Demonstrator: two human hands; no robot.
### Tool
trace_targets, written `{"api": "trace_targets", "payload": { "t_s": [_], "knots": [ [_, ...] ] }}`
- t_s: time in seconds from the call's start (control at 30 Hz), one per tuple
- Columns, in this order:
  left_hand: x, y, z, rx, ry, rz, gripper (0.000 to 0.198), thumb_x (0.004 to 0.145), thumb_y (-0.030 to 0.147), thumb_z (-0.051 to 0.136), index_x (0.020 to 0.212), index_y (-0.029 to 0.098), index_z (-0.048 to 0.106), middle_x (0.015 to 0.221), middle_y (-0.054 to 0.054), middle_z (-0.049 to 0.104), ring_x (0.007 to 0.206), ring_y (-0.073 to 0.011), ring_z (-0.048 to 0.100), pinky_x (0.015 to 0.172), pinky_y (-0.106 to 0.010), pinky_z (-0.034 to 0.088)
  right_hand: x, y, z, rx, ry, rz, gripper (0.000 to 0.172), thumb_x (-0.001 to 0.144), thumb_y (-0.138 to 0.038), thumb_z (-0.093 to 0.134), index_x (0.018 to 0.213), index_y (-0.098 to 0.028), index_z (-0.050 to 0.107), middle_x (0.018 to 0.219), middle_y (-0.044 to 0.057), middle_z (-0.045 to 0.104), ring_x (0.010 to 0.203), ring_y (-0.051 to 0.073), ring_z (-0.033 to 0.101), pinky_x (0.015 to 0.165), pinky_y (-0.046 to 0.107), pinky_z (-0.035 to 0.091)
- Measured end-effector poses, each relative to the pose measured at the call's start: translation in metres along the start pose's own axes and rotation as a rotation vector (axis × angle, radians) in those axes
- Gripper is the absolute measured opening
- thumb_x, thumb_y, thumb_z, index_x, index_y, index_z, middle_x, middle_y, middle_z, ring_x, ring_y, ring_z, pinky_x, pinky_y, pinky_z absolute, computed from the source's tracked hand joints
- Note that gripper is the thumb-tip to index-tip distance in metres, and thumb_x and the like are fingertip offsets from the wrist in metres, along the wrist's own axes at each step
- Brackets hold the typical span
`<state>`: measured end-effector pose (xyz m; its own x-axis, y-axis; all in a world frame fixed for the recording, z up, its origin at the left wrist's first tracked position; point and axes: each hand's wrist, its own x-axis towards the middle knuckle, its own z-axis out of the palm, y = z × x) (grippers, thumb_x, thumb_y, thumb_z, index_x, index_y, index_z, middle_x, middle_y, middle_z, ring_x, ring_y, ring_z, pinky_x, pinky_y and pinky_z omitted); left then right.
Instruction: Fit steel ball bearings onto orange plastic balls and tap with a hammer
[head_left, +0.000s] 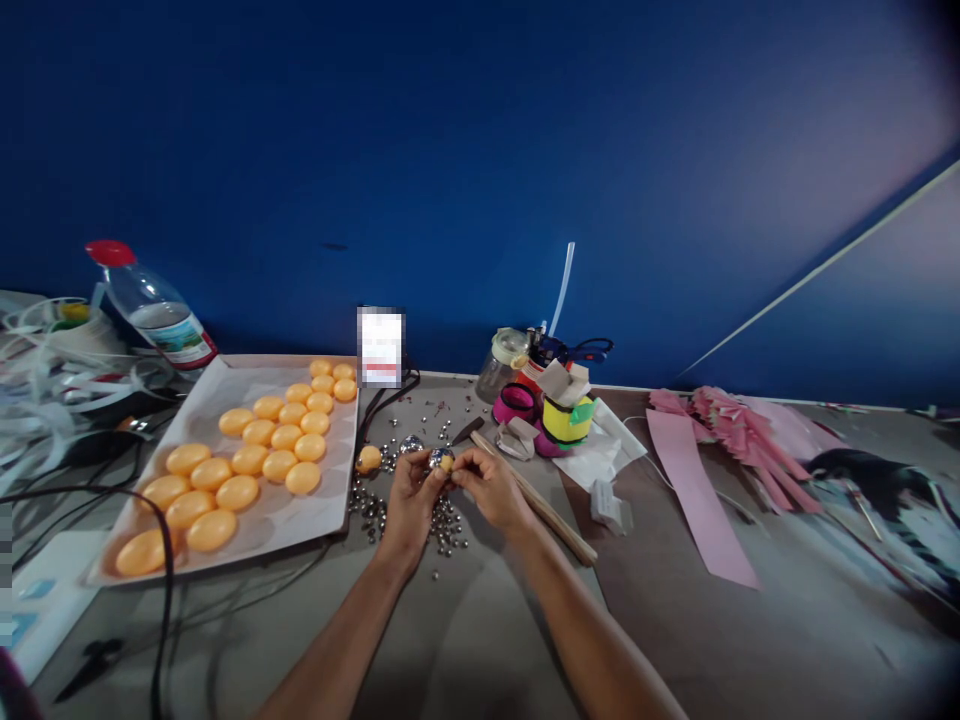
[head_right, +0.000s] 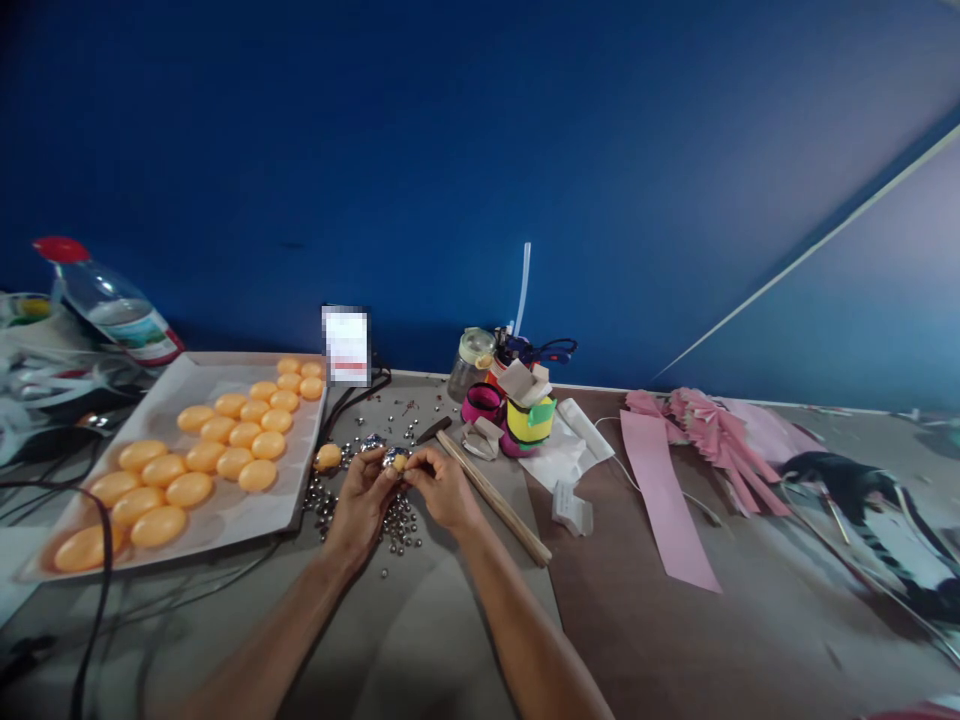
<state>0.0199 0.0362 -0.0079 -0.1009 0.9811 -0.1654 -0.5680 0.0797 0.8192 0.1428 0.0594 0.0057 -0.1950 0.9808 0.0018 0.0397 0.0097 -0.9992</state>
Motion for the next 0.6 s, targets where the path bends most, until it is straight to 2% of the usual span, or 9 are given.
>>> {"api": "trace_targets", "payload": {
  "t_s": [0.13, 0.43, 0.6],
  "knots": [
    [0.0016, -0.0032, -0.0021, 0.027, -0.001, 0.026, 0.039, 0.068, 0.031, 0.073, 0.098, 0.019, 0.051, 0.093, -0.003, 0.063, 0.085, -0.0155, 0.061, 0.077, -0.030, 0.049, 0.0005, 0.0040, 0.0012, -0.043, 0.059, -0.027, 0.012, 0.069, -0.024, 0.061, 0.072, -0.020, 0.050, 0.065, -0.003, 0.056, 0.062, 0.014, 0.053, 0.062, 0.028, 0.045],
    [0.0004, 0.0014, 0.0007, 0.116, 0.028, 0.090, 0.037, 0.064, 0.029, 0.075, 0.093, 0.019, 0.056, 0.086, -0.002, 0.064, 0.079, -0.0152, 0.060, 0.072, -0.028, 0.049, 0.0006, 0.0048, 0.0035, -0.094, 0.076, 0.022, 0.011, 0.070, -0.025, 0.059, 0.066, -0.020, 0.050, 0.060, -0.004, 0.055, 0.057, 0.013, 0.051, 0.057, 0.026, 0.041],
    [-0.0003, 0.0022, 0.0028, -0.027, -0.012, -0.008, 0.038, 0.066, 0.031, 0.074, 0.096, 0.019, 0.054, 0.088, -0.002, 0.066, 0.079, -0.0145, 0.063, 0.076, -0.030, 0.049, 0.0031, 0.0039, -0.0031, 0.046, 0.027, 0.030, 0.017, 0.069, -0.030, 0.062, 0.067, -0.020, 0.049, 0.059, -0.004, 0.055, 0.057, 0.012, 0.053, 0.057, 0.026, 0.043]
  ]
}}
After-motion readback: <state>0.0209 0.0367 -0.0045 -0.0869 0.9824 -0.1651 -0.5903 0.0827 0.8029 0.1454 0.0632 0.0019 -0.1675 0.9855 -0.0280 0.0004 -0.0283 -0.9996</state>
